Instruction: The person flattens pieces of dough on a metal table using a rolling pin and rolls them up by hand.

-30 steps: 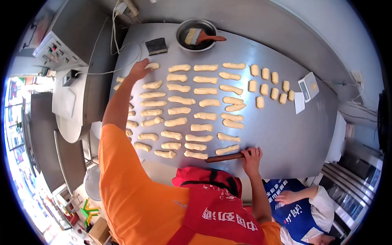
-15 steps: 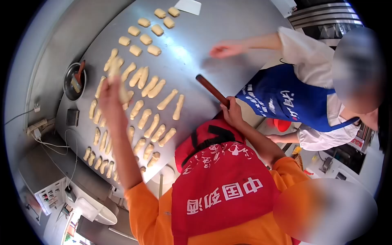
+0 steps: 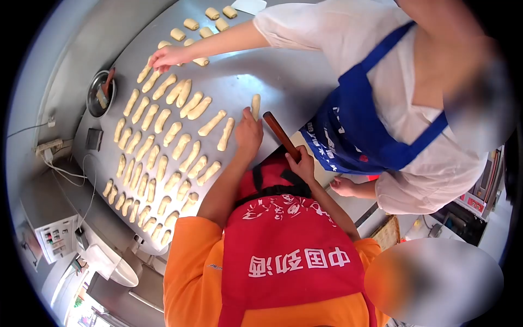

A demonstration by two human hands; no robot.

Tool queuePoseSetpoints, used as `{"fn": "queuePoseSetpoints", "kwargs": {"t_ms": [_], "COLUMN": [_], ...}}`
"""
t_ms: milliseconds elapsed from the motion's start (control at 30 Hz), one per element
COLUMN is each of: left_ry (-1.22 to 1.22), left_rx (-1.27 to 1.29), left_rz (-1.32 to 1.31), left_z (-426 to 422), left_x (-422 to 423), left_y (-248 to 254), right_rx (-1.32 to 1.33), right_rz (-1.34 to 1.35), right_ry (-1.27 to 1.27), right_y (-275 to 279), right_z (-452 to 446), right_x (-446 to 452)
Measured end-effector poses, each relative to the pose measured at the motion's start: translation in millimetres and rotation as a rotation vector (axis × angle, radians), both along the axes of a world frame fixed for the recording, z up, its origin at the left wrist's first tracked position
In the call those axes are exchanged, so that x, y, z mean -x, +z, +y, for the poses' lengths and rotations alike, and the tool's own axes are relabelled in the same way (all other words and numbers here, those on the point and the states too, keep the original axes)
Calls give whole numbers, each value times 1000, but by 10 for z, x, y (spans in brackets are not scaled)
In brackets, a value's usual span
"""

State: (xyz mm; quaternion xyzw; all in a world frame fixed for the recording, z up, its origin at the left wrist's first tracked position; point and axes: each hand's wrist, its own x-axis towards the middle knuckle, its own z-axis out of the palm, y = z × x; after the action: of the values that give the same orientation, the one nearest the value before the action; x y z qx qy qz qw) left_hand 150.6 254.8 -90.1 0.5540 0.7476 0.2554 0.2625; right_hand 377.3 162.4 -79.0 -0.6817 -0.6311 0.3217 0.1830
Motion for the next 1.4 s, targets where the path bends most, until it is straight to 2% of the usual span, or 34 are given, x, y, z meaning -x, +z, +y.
{"fn": "queuePoseSetpoints", "kwargs": {"t_ms": [33,133,167,267,300,400,467,533,567,667,800,867,933,1000,1067,1167,1267,1367,1400], "left_ry": [-26,-6,-82,-221,-232,-128,-180,-383,-454,-480,-81,74,113,166,178,176,89,22,8], "left_rx": [32,18,227,52,230,-26,-390,-265,-217,-140,-395,-239,-284,-331,-335,-261,-247,-258,-253], "left_rz": [-61,11,88,94,66,151,198,321,260,284,-138,-317,-347,-347,-349,-385,-353,-343,-347], "left_z": [20,-48,-87,-337,-326,-183,24,113,99,130,72,-113,-294,-416,-518,-510,-419,-214,-159], "left_x": [20,-12,13,78,83,133,110,-7,-35,-171,16,118,200,232,235,257,279,198,168], "left_y": [16,123,-31,-99,113,344,-10,-218,-284,-258,-271,-130,-215,-189,-224,-136,-90,-167,-211], "right_rx": [-18,-4,22,37,35,35,26,14,15,31,60,67,134,8,-115,144,378,222,210], "right_rz": [9,33,29,64,49,11,11,-6,17,33,-8,-33,-146,-96,-87,-24,177,299,426], "right_ry": [17,-34,-42,-77,-82,-95,-90,-86,-73,-76,-30,25,34,86,166,50,-126,-161,-195], "right_y": [-6,-16,-15,-84,-67,-26,-71,-71,-59,-45,-42,-216,-46,-201,-346,-78,68,-268,-319], "right_z": [20,18,25,0,-12,-25,-75,-106,-120,-97,-75,-110,-57,-33,8,122,297,546,659], "right_x": [0,54,67,76,59,88,75,86,116,76,136,64,217,185,162,327,451,513,582]}}
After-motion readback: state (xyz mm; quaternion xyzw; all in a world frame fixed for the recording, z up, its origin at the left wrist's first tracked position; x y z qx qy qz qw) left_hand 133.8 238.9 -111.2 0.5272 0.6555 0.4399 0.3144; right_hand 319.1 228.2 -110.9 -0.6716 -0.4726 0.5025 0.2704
